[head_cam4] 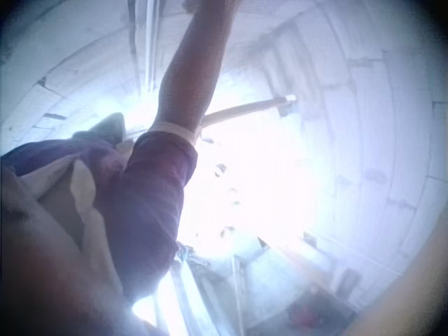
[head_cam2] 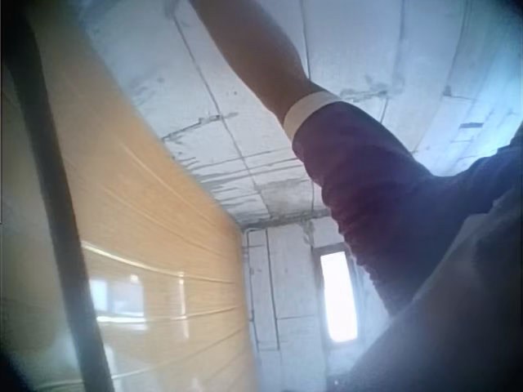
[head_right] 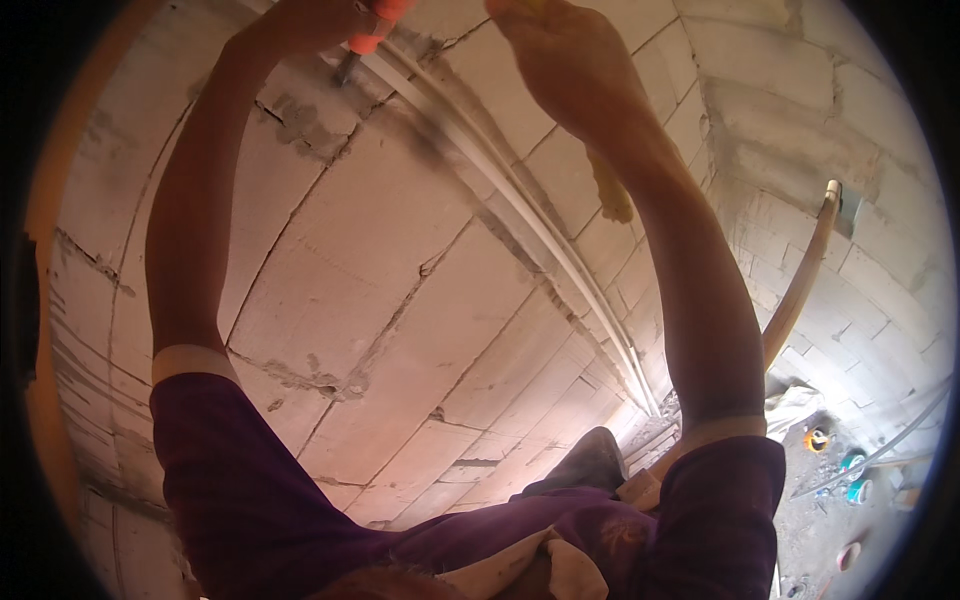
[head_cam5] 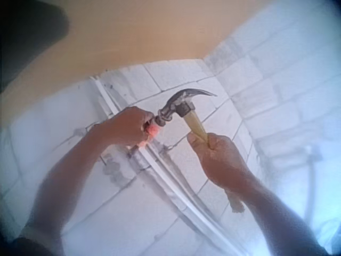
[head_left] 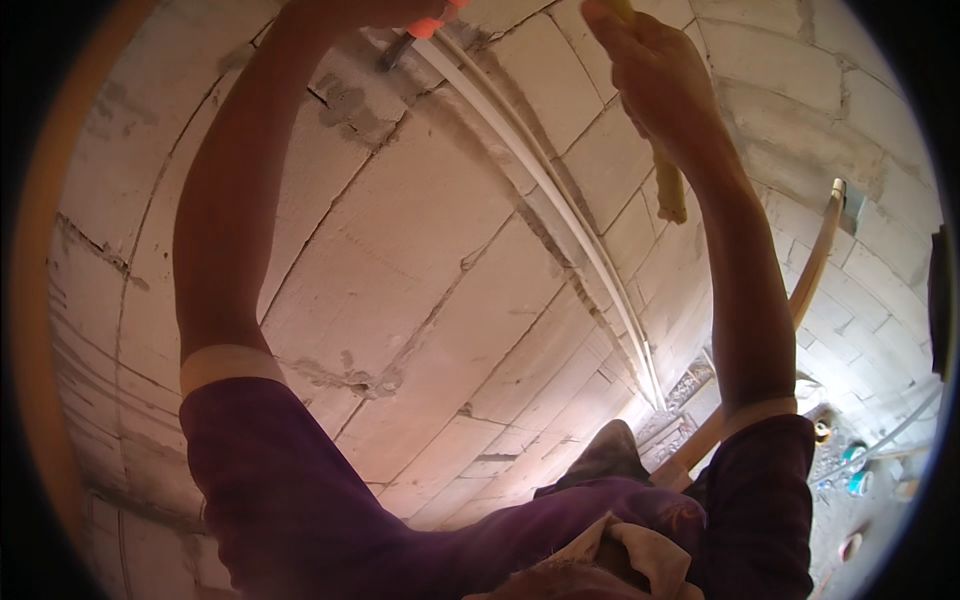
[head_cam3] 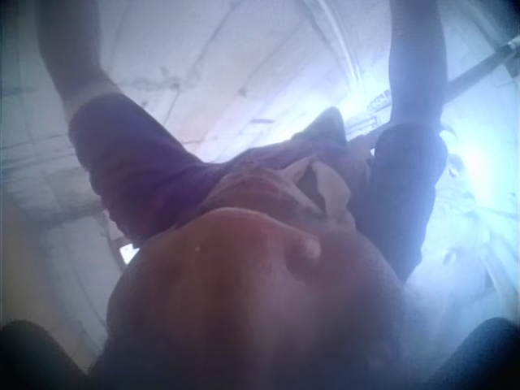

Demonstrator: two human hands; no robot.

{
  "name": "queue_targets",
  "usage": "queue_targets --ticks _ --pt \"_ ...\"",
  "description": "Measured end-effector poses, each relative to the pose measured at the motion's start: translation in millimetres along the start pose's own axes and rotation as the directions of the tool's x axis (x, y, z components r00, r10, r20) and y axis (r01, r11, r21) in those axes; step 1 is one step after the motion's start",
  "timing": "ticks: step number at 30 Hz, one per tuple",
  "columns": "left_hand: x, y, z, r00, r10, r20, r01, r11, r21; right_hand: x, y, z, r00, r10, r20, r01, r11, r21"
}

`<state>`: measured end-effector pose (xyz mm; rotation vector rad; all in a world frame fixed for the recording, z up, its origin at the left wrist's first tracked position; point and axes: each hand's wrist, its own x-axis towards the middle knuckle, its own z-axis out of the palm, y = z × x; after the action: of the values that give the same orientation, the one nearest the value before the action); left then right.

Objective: The person uses a hammer and a chisel to secure a white plastic conduit pipe to a white brick wall. They repeatedly strike the chisel to drive fasteners into the wall along the length of the pipe, working from a standing position on a ladder.

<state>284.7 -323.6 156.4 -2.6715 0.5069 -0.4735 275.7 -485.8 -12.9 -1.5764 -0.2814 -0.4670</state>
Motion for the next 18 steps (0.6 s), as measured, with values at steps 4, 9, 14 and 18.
queue_targets --ticks 4,9,14,18 --pt "6 -12 -21 0.994 0.030 0.108 0.000 0.962 -0.273 -9 41 -14 0.994 0.033 -0.108 -0.008 0.975 0.223" --pt "-24 -44 -16 0.980 0.090 -0.175 -0.145 0.931 -0.335 -18 48 -20 0.995 0.032 -0.090 -0.014 0.981 0.195" --pt "-48 -42 -10 0.947 0.066 -0.313 -0.117 0.982 -0.147 -28 35 -11 0.999 -0.015 -0.047 0.020 0.994 0.104" --pt "-58 -56 -6 0.949 0.047 -0.313 -0.143 0.946 -0.292 -34 18 0 0.995 -0.092 -0.040 0.097 0.986 0.136"
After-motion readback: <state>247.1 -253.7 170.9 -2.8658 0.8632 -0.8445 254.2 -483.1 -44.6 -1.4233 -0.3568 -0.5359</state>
